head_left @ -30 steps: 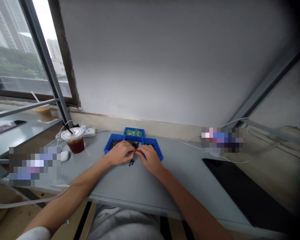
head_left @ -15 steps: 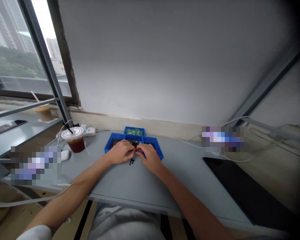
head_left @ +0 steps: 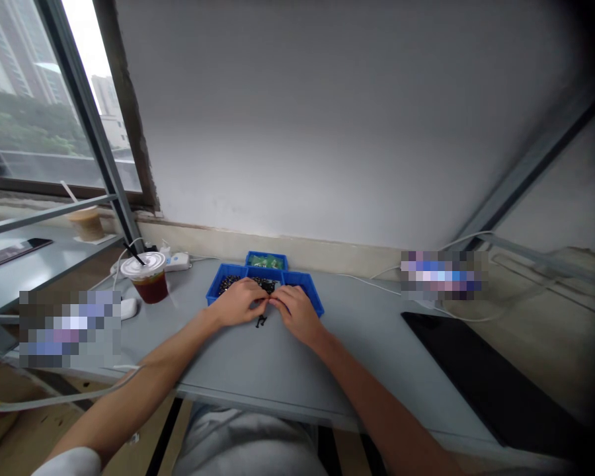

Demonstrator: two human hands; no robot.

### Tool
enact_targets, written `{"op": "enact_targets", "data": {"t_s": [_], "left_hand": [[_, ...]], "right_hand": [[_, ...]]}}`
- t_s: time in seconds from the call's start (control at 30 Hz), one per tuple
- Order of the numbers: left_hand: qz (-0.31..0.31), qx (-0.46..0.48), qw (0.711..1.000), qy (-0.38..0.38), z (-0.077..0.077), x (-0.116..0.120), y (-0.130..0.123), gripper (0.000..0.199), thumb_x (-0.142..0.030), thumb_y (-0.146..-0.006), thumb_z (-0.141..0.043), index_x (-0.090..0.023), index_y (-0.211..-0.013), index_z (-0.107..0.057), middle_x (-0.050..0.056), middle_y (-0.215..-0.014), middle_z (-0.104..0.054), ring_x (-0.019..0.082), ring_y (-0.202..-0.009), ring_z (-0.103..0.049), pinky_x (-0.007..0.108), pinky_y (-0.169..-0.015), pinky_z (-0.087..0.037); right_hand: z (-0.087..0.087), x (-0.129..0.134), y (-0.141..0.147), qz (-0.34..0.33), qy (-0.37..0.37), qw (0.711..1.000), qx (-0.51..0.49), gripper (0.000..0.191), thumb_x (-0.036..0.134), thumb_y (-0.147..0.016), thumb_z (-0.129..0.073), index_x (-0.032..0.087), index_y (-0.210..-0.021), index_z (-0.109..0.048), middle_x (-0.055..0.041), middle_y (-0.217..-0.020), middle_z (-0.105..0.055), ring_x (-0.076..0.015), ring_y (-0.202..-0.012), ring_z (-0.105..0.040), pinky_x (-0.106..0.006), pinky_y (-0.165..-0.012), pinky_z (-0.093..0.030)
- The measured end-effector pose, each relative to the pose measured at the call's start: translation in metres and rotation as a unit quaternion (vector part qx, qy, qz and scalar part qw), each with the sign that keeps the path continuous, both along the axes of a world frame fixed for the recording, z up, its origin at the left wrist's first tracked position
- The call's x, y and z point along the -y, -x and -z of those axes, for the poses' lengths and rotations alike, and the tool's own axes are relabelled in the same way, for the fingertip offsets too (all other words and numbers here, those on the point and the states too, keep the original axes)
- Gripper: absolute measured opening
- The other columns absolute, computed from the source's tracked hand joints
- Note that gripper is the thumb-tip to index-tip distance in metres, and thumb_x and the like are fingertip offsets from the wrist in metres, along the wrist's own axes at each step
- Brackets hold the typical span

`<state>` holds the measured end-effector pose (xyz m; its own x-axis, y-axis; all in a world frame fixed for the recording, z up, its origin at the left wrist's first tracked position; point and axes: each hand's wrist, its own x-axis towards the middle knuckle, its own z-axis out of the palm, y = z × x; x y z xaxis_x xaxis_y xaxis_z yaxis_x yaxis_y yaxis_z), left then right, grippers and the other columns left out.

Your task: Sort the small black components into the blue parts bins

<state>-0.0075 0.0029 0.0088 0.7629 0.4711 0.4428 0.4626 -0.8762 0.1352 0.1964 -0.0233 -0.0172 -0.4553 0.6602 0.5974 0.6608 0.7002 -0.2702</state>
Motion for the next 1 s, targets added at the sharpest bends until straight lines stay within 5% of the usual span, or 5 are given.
{"op": "enact_targets", "data": {"t_s": [0.7,1.0], "left_hand": [[-0.024,0.042,0.999,-0.015,0.001,-0.003,0.003,0.023,-0.029,-0.101,-0.048,-0.018,-0.1,-0.069,0.005,-0.095,-0.073,0.019,-0.09,-0.064,0.034,-0.088,-0.044],[-0.005,-0.037,0.999,-0.029,-0.003,-0.005,0.008,0.021,-0.032,-0.099,-0.055,-0.021,-0.104,-0.071,0.005,-0.094,-0.072,0.022,-0.095,-0.059,0.035,-0.088,-0.04]], "right_hand": [[-0.008,0.001,-0.005,0.047,-0.068,0.995,-0.056,0.009,0.015,-0.092,-0.052,0.021,-0.093,-0.058,-0.0028,-0.084,-0.065,-0.0193,-0.079,-0.06,-0.035,-0.078,-0.041],[-0.025,-0.005,-0.032,0.17,-0.189,0.954,-0.16,0.005,0.023,-0.093,-0.054,0.021,-0.095,-0.059,-0.0018,-0.079,-0.065,-0.0185,-0.073,-0.059,-0.036,-0.081,-0.044]]}}
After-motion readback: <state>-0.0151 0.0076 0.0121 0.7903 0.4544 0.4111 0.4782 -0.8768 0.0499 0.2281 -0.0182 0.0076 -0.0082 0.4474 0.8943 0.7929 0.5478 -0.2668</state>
